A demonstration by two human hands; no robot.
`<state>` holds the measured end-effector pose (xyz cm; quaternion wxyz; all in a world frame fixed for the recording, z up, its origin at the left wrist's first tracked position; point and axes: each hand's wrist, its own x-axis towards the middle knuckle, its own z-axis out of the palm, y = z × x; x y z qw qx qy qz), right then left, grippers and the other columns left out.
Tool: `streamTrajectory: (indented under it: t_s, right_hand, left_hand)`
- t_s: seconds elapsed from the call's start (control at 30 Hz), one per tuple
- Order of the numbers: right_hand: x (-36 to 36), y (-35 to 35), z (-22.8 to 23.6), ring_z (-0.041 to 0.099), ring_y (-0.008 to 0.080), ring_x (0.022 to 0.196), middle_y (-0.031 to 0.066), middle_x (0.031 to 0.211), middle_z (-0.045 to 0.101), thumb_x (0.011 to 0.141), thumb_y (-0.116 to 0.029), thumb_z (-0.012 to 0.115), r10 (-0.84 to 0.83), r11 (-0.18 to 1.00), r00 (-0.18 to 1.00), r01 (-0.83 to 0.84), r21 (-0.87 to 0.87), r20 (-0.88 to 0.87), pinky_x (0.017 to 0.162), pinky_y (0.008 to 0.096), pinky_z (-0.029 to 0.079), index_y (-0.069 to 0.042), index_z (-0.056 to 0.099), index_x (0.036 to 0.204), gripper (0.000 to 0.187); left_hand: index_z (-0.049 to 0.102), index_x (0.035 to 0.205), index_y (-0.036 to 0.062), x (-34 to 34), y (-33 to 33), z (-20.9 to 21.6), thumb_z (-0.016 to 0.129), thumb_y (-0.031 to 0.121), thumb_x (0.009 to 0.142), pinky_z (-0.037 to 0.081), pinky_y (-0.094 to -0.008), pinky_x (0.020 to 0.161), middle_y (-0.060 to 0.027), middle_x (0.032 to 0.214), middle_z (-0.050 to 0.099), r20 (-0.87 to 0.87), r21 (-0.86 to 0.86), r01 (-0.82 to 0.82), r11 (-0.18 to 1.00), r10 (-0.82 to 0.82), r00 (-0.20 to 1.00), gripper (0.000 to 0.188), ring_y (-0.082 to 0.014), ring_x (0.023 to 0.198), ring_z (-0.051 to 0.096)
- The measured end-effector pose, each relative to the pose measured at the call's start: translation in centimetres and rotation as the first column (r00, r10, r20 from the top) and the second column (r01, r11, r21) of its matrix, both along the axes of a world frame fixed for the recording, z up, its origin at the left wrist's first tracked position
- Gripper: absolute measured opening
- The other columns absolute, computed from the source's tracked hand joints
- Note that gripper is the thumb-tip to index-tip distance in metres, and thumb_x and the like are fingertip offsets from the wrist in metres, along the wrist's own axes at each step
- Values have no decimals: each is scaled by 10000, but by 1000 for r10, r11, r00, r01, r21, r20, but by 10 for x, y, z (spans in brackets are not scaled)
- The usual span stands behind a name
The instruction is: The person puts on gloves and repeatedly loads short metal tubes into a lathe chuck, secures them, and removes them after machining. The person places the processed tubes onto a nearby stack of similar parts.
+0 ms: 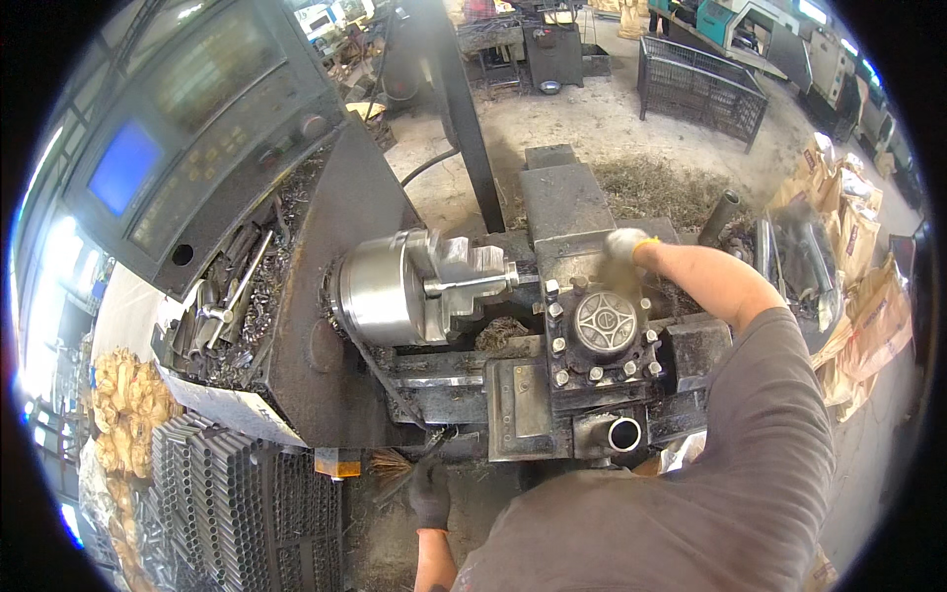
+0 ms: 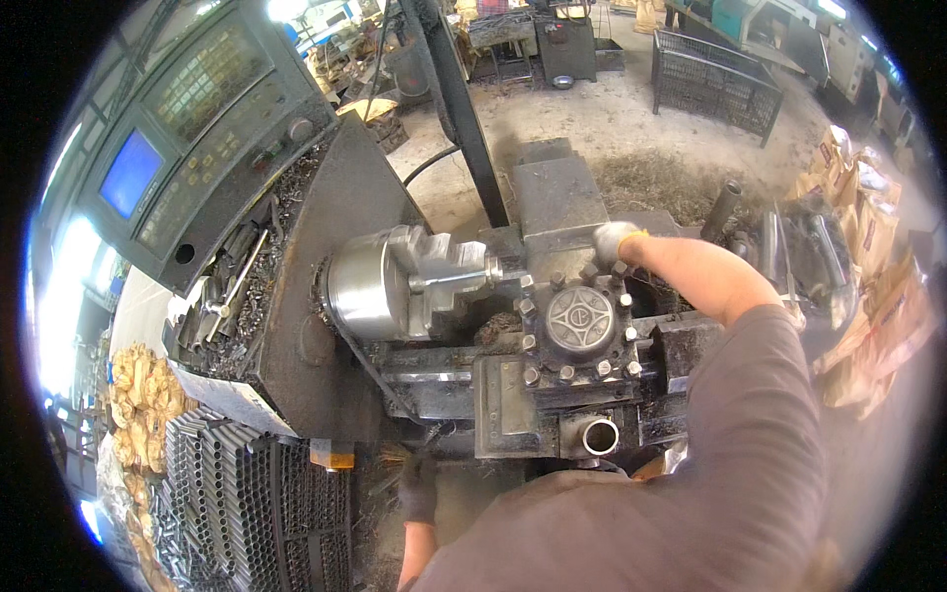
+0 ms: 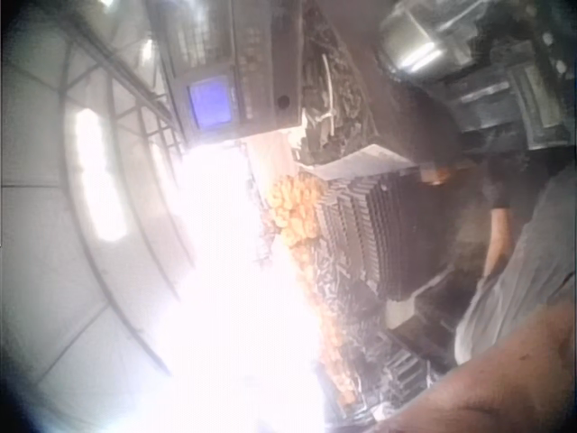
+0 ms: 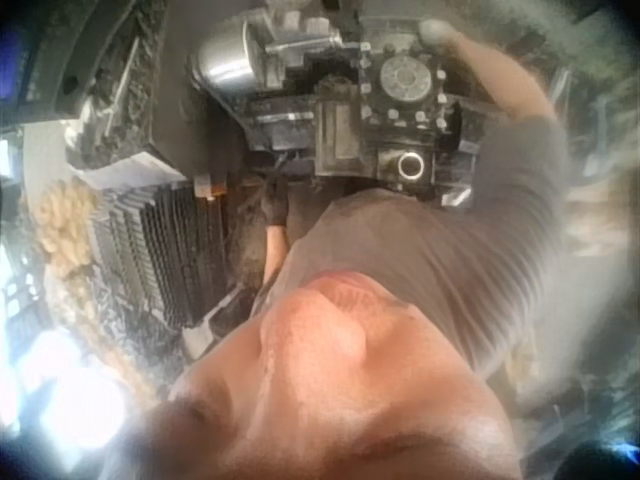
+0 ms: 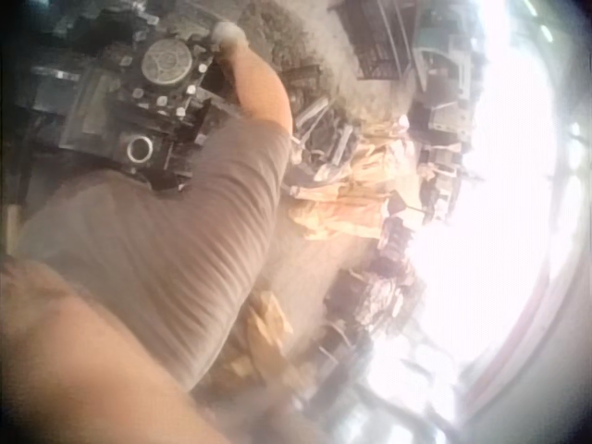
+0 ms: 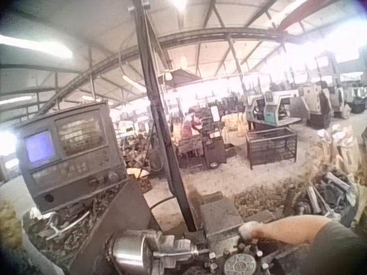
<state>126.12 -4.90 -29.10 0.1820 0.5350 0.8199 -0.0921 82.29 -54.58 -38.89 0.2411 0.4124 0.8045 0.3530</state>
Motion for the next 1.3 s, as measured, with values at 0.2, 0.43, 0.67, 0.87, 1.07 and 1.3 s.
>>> streamTrajectory:
  t_s: [0.2,0.43,0.67,0.87,1.07,1.3]
  right_hand:
    - [100,117,141,766,236,826,179,1163,738,1021,-350,657,-396,694,623,684,224,-675,654,393,629,-102,704,1324,394]
    - [-47,44,119,732,206,842,142,1118,774,959,-265,771,288,944,857,-328,-22,-428,689,379,604,-85,737,1288,376]
    - [-156,-26,77,704,200,720,104,875,783,859,-343,873,526,758,522,-646,92,-671,663,375,580,-70,788,1059,349]
    - [-142,-39,96,705,172,740,87,907,796,879,-436,840,454,847,786,-527,-72,-419,659,394,570,-68,793,1067,416]
    - [-131,-16,86,728,139,1019,77,1110,803,988,-368,716,132,744,912,-350,-569,-388,943,350,582,-78,766,1273,410]
    - [-118,6,71,711,175,1102,84,1343,732,1018,-278,677,469,625,808,-588,-513,-356,963,326,566,-96,739,1329,365]
  left_hand:
    - [718,1068,56,9,27,48,672,175,958,568,-435,794,-174,1010,743,-268,81,182,980,-154,951,169,-327,939,741]
    - [627,1301,95,56,155,168,806,222,830,509,-522,1029,-144,1305,666,-721,302,646,701,-276,636,520,-360,1161,658]
    - [576,1392,92,99,304,208,830,369,764,332,-585,1203,-154,1334,567,-949,98,822,561,-195,246,732,-378,1291,525]
    - [564,1386,63,110,326,174,781,347,799,346,-594,1185,-177,1207,574,-944,187,780,597,-111,311,687,-393,1250,525]
    - [563,1379,68,112,340,172,740,306,825,342,-621,1177,-205,1258,581,-939,121,785,607,-187,289,629,-412,1287,506]
    - [585,1319,67,109,339,181,752,330,807,360,-593,1153,-202,1246,602,-966,102,807,582,-135,220,599,-372,1275,527]
